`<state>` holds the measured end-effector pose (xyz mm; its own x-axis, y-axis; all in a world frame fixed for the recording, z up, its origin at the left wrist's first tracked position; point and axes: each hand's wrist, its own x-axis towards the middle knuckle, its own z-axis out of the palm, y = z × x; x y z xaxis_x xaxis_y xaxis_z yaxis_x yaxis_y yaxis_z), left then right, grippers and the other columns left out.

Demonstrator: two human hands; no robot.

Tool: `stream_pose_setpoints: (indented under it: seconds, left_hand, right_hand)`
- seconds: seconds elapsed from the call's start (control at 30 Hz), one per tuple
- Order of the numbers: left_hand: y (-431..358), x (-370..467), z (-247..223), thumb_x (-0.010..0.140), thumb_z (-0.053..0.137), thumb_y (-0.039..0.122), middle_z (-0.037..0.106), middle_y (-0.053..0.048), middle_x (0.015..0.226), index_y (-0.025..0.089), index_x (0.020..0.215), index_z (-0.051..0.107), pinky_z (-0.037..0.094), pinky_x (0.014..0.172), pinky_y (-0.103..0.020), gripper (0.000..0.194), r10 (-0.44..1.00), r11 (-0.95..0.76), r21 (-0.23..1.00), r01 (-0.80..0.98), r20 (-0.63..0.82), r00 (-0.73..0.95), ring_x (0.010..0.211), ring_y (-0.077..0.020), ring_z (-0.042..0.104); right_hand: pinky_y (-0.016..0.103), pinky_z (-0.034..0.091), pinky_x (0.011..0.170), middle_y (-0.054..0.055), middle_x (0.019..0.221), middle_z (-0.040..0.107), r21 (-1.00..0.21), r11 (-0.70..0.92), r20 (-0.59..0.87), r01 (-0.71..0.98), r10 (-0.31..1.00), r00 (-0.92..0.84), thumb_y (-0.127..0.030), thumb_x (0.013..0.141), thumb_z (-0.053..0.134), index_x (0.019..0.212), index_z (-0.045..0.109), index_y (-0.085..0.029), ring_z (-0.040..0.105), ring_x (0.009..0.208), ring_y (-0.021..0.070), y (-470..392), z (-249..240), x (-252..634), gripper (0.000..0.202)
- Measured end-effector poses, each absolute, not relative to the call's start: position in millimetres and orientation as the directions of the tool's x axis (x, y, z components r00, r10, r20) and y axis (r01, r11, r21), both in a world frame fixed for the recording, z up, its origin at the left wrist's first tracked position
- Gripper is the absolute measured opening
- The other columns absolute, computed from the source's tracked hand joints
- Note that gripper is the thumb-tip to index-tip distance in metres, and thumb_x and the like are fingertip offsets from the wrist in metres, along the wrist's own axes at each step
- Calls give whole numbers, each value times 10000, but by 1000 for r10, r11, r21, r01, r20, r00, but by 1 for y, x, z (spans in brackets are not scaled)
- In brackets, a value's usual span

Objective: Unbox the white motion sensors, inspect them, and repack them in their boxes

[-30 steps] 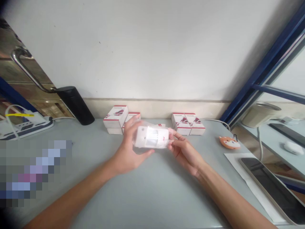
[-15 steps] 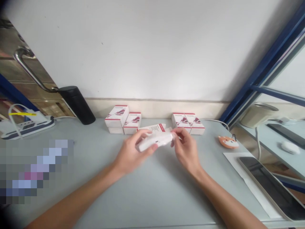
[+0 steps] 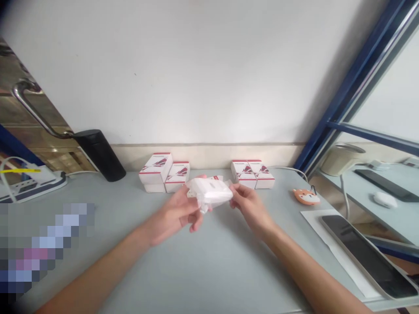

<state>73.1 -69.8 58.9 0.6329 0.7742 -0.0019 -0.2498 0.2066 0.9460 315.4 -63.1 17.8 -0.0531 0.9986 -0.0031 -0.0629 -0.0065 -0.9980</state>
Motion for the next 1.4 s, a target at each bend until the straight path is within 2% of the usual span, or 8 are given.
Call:
stream_pose_setpoints:
  seconds: [0.1, 0.27, 0.4, 0.5, 0.77, 1.03, 1.2, 1.4]
  left_hand:
    - [-68, 79, 54, 922, 711, 592, 623, 34, 759, 249, 1198, 576, 402, 532, -251, 461, 911, 48, 995, -90, -7, 411, 495, -90, 521]
    - [-63, 79, 49, 966, 499, 747, 464, 60, 592, 202, 814, 535, 293, 466, -228, 567, 941, 59, 998, 7, -58, 334, 419, -63, 397]
    - [-62, 77, 50, 931, 512, 785, 335, 80, 514, 214, 712, 449, 233, 440, -219, 615, 953, 155, 988, -29, -142, 266, 402, -64, 312]
    - [-62, 77, 52, 891, 581, 787, 322, 83, 494, 217, 693, 440, 194, 422, -214, 619, 973, 152, 988, 16, -153, 174, 406, -61, 274]
    - [-53, 74, 46, 881, 733, 631, 390, 92, 623, 221, 954, 599, 288, 501, -191, 437, 976, 130, 986, -101, -109, 188, 520, -69, 352]
    - [-45, 64, 43, 927, 744, 398, 455, 39, 737, 197, 1331, 703, 392, 674, -213, 453, 928, 124, 971, -203, -41, 371, 701, -104, 422]
    - [-41, 64, 35, 996, 568, 409, 615, -34, 849, 200, 1271, 725, 484, 748, -317, 380, 959, -121, 984, 134, 81, 271, 788, -183, 580]
    - [-46, 71, 23, 1032, 472, 325, 687, -103, 1185, 241, 1271, 698, 502, 998, -453, 340, 766, -530, 407, 744, 606, 214, 1151, -290, 624]
  right_hand:
    - [295, 361, 659, -12, 739, 460, -977, 33, 33, -210, 999, 1, -515, 823, 835, 769, 608, -221, 383, 697, 150, -64, 22, 314, 375]
    - [286, 408, 688, -6, 812, 518, -960, 141, 162, -244, 985, -67, -537, 853, 824, 786, 581, -236, 464, 755, 161, -67, 25, 310, 393]
    - [305, 513, 738, 26, 1167, 588, -959, 139, 206, -246, 940, -272, -535, 809, 870, 1244, 615, -357, 591, 890, 181, -73, 24, 306, 535]
    - [362, 565, 835, 40, 1271, 589, -975, 203, 223, -91, 881, -418, -413, 874, 838, 1521, 437, -445, 649, 894, 173, -79, 19, 303, 762]
    - [446, 571, 972, 85, 1266, 627, -768, 584, 380, 263, 746, -547, -262, 1024, 639, 1646, 342, -415, 654, 988, 209, -82, 2, 301, 706]
    - [420, 580, 963, 64, 1296, 641, -846, 502, 385, 179, 809, -445, -326, 969, 737, 1597, 426, -404, 664, 1008, 199, -79, 4, 298, 705]
    - [394, 579, 923, 53, 1184, 707, -963, 271, 254, -11, 887, -385, -395, 928, 783, 1543, 524, -349, 682, 963, 191, -78, 11, 297, 669]
    - [312, 581, 859, 55, 964, 754, -921, -144, 0, -362, 930, -368, -513, 963, 712, 1505, 577, -270, 704, 851, 165, -71, 30, 309, 609]
